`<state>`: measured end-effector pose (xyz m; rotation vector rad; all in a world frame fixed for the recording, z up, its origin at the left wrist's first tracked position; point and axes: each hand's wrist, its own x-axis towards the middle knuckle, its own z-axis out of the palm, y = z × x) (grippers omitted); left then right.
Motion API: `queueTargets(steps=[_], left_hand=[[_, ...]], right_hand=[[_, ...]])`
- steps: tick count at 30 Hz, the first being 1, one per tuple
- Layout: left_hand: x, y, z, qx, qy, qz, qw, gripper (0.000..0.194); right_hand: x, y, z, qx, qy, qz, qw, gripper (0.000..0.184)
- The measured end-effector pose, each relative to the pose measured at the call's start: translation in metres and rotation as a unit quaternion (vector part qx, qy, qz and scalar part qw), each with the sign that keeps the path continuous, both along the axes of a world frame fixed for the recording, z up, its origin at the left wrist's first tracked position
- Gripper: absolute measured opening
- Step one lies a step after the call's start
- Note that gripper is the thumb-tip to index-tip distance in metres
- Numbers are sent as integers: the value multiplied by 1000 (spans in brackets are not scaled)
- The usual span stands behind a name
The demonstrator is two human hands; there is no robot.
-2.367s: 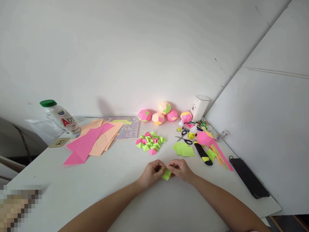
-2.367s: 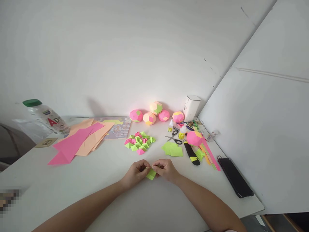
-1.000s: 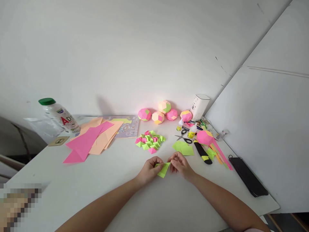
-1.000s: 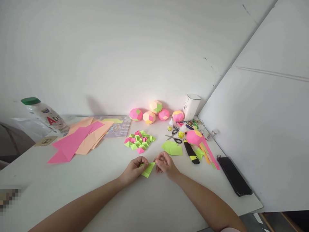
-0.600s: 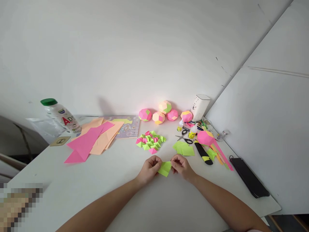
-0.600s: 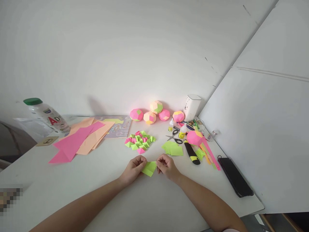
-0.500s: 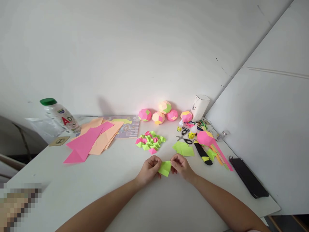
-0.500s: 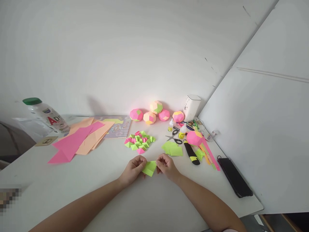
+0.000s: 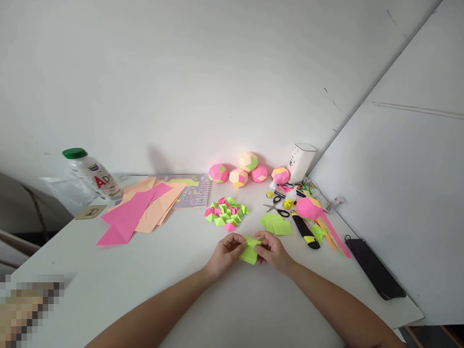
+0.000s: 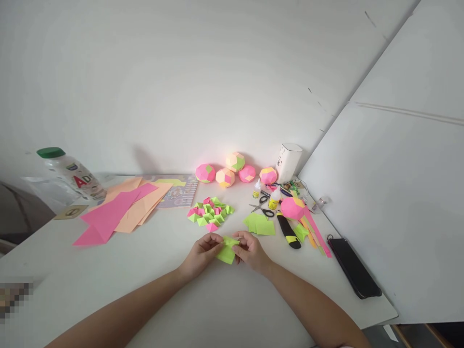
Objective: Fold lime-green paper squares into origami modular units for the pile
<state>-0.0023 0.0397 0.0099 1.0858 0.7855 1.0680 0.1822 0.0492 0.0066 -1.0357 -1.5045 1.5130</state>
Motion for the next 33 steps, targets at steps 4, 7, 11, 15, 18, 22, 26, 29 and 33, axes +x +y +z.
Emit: queueTargets(steps=[4, 7, 11, 15, 18, 22, 26, 29, 33], left_hand=[[1, 1, -2, -6, 3, -2, 1000, 32], [1, 1, -6, 1, 21, -3, 1000, 37], [2, -1, -9, 13, 40, -57, 998, 44], [0, 0, -9, 46, 56, -73, 995, 44], [-1, 2, -11, 64, 59, -68, 994, 41], [-2, 4, -13, 78, 60, -63, 993, 37], [-1, 3, -11, 49, 36, -44, 997, 38], [0, 3, -8, 11, 0, -24, 1000, 46], [2, 3, -5, -7, -42, -32, 999, 55]], right_hand=[[0, 0, 0, -11, 8, 16, 1000, 39], [1, 0, 0, 3, 4, 4, 1000, 32], [0, 0, -1, -8, 3, 4, 1000, 29], [0, 1, -1, -11, 4, 9, 1000, 32], [0, 1, -2, -2, 5, 9, 1000, 33], [0, 2, -6, 11, 4, 9, 1000, 33], [2, 2, -5, 18, 3, 13, 1000, 35], [1, 2, -2, 5, 11, 26, 1000, 41], [0, 1, 1, 3, -17, 19, 1000, 24]])
